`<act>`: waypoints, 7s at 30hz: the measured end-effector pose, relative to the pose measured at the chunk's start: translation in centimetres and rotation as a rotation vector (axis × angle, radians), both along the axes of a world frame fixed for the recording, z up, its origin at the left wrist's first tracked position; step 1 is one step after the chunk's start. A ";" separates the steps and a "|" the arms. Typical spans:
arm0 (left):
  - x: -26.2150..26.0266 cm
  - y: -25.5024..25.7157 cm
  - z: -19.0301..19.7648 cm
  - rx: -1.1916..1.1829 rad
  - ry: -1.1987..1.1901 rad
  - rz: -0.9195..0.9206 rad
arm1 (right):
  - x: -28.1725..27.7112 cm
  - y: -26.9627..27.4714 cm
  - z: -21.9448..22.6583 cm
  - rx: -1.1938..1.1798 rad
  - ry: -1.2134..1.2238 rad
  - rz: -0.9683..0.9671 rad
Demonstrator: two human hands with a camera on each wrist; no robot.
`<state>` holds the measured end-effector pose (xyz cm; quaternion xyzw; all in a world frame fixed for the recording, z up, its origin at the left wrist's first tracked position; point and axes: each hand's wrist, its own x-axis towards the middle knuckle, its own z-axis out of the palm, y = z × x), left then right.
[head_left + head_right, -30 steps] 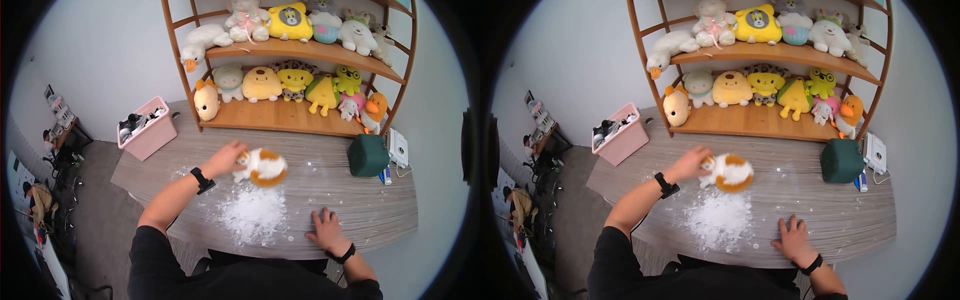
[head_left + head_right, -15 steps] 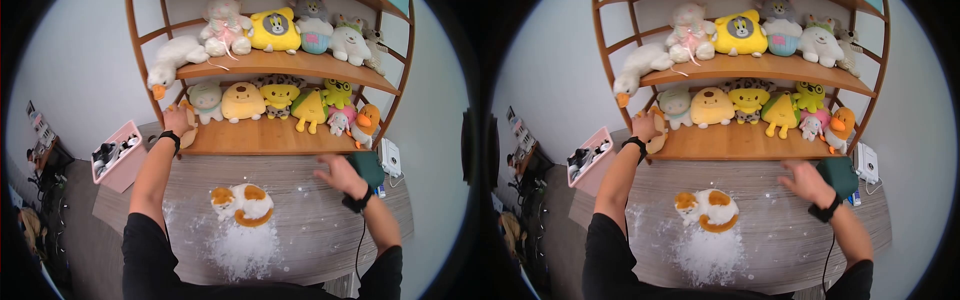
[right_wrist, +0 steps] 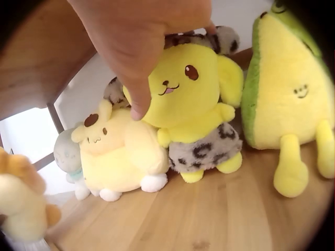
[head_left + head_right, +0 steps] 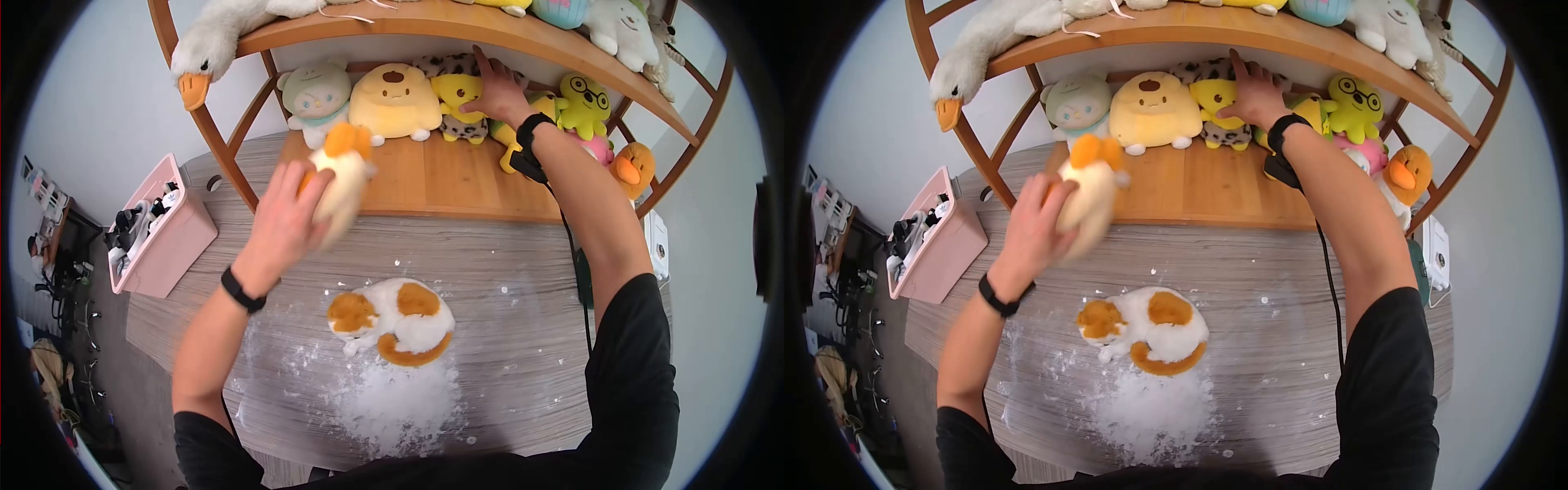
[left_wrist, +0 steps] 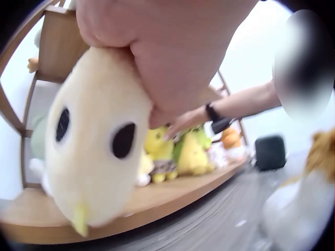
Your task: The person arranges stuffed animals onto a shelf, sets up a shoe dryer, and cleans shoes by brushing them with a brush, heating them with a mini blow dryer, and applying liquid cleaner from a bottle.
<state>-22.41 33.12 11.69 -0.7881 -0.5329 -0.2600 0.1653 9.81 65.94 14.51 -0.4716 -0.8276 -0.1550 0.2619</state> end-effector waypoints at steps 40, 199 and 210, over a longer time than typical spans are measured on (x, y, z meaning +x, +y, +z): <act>5.5 17.1 4.3 0.122 0.061 0.048 | 20.4 -20.1 2.1 -0.276 -0.015 0.132; 9.4 -9.9 11.2 -0.192 0.305 -0.088 | 49.4 -31.5 8.4 -0.197 0.292 -0.424; 9.1 -13.6 9.6 -0.330 0.187 0.180 | 35.0 -2.7 3.0 -0.470 -0.218 -0.203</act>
